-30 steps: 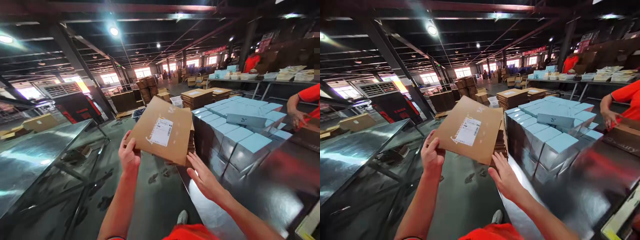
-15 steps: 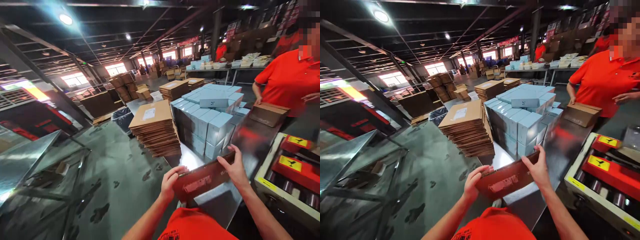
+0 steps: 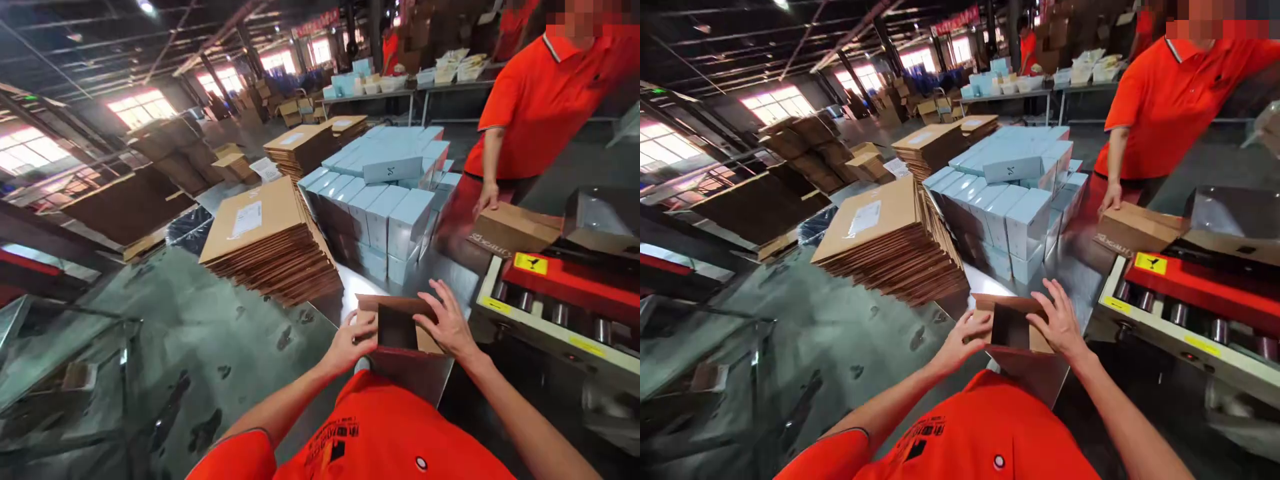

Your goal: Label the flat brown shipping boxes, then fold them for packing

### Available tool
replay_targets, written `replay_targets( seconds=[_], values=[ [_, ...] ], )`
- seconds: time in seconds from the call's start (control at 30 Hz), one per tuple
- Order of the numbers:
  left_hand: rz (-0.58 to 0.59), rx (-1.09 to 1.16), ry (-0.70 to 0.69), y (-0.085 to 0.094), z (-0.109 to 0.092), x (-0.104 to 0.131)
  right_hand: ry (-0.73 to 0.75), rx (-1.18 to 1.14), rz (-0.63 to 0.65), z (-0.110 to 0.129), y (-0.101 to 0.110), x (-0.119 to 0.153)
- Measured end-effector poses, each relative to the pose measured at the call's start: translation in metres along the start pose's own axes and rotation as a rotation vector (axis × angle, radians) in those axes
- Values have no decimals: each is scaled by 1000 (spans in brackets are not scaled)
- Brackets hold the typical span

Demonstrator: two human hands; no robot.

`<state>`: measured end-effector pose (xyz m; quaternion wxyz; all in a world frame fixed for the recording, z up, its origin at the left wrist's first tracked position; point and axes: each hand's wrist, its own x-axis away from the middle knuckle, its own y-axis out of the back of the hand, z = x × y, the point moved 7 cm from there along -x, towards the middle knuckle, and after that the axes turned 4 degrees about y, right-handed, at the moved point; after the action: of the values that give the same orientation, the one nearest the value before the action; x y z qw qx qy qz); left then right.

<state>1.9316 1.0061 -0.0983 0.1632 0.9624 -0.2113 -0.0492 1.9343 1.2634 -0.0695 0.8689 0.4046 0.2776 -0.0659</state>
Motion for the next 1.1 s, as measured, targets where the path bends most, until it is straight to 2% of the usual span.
replay_targets(
  seconds=[0.07,0.13,0.2,0.23,0.3,0.37,0.4,0.47,0.53,0.57,0.63,0.7,0.77,0.8,0.87,0.93,0.97,1.03,1.1],
  values=[
    [-207,56,129,9,12,-8,-17,-125,59,-4,0,5],
    [-343,98,287,11,27,-23,-161,-322,106,-10,-2,19],
    [-353,74,363,11,35,-37,-355,-538,129,-14,-7,33],
    [-339,27,351,12,33,-42,-419,-599,134,-13,-9,38],
    [-316,-152,243,20,18,-47,-443,-583,114,-8,-12,41],
    [-218,-395,55,19,-8,-51,-388,-461,72,-2,-14,38],
    [-105,-505,-59,10,-21,-52,-361,-413,51,0,-15,36],
    [194,-652,-268,-18,-39,-51,-328,-377,30,3,-19,32],
    [414,-718,-381,-42,-47,-50,-317,-373,28,3,-21,29],
    [460,-733,-398,-48,-48,-50,-321,-382,30,2,-20,29],
    [458,-721,-378,-48,-48,-54,-374,-449,-4,-3,-14,32],
    [366,-614,-294,-32,-47,-56,-494,-573,-120,-14,-4,44],
    [208,-345,-133,-2,-39,-54,-658,-679,-238,-23,1,66],
    [129,-148,-31,13,-30,-49,-737,-714,-254,-24,-1,78],
    [10,282,170,34,-8,-33,-834,-792,-182,-18,-15,95],
    [-62,607,306,39,13,-14,-825,-911,-60,-2,-33,100],
    [-94,703,345,38,21,-6,-789,-960,-12,7,-40,98],
    [-156,799,377,34,34,6,-713,-981,53,21,-51,90],
    [-202,823,373,30,42,13,-702,-912,84,25,-58,84]
  ],
)
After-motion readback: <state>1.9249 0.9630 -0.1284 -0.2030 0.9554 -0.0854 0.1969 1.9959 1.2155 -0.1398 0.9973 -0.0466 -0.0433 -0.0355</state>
